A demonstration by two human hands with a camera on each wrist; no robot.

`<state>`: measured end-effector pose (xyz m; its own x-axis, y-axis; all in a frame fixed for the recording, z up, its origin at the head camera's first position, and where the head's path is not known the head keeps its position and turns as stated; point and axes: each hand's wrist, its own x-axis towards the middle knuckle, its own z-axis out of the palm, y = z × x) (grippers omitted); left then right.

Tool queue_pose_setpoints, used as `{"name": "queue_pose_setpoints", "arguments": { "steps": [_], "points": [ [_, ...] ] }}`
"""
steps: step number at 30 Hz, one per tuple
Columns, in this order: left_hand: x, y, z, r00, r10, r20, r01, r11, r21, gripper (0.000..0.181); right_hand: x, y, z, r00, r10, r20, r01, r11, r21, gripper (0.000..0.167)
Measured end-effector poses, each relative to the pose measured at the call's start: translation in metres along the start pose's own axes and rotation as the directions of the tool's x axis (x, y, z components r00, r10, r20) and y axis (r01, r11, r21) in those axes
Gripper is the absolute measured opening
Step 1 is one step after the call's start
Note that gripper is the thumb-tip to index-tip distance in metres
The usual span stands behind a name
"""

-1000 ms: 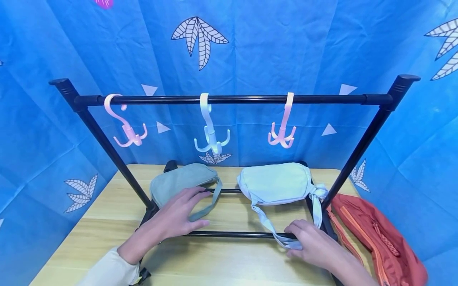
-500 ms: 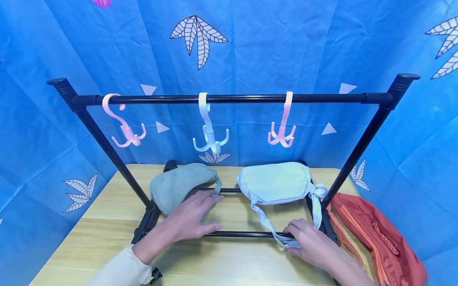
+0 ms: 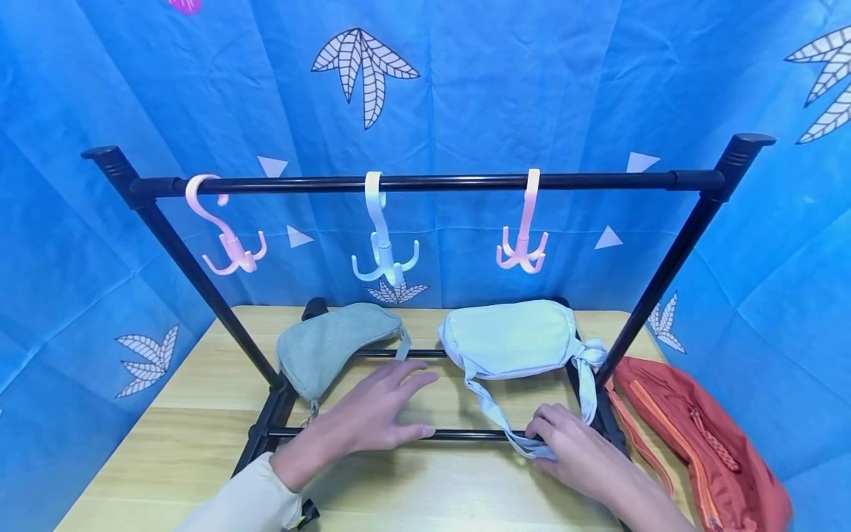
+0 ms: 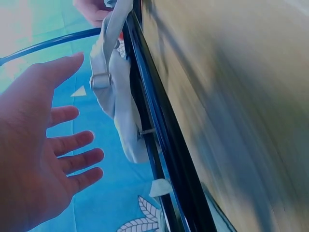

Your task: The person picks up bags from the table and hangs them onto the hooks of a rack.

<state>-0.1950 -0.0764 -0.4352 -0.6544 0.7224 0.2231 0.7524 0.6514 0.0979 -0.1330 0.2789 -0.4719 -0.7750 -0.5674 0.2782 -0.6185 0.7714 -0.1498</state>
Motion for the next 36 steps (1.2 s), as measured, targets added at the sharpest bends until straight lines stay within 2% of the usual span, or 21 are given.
{"name": "queue_pose_setpoints", "arguments": {
  "steps": [11, 17, 22, 27, 36],
  "points": [
    [0.017, 0.013, 0.005, 1.000, 0.026, -0.004, -0.026, 1.000, 0.018, 0.080, -0.001, 0.002, 0.006, 0.994, -0.079, -0.076, 0.083, 0.995, 0.054, 0.035],
    [0.023, 0.018, 0.012, 0.995, 0.084, -0.049, -0.083, 0.996, 0.014, 0.076, -0.001, 0.001, 0.006, 0.993, -0.076, -0.088, 0.082, 0.994, 0.072, 0.036],
    [0.027, 0.024, 0.018, 0.990, 0.117, -0.077, -0.112, 0.992, 0.055, 0.073, 0.000, 0.001, 0.005, 0.993, -0.078, -0.092, 0.087, 0.992, 0.094, 0.034],
    [0.032, 0.031, 0.022, 0.984, 0.157, -0.085, -0.150, 0.985, 0.088, 0.068, 0.001, 0.001, 0.004, 0.992, -0.084, -0.091, 0.093, 0.991, 0.092, 0.033],
    [0.039, 0.042, 0.025, 0.975, 0.206, -0.083, -0.201, 0.977, 0.068, 0.066, 0.002, 0.001, 0.003, 0.991, -0.093, -0.093, 0.101, 0.992, 0.077, 0.033]
  ]
}}
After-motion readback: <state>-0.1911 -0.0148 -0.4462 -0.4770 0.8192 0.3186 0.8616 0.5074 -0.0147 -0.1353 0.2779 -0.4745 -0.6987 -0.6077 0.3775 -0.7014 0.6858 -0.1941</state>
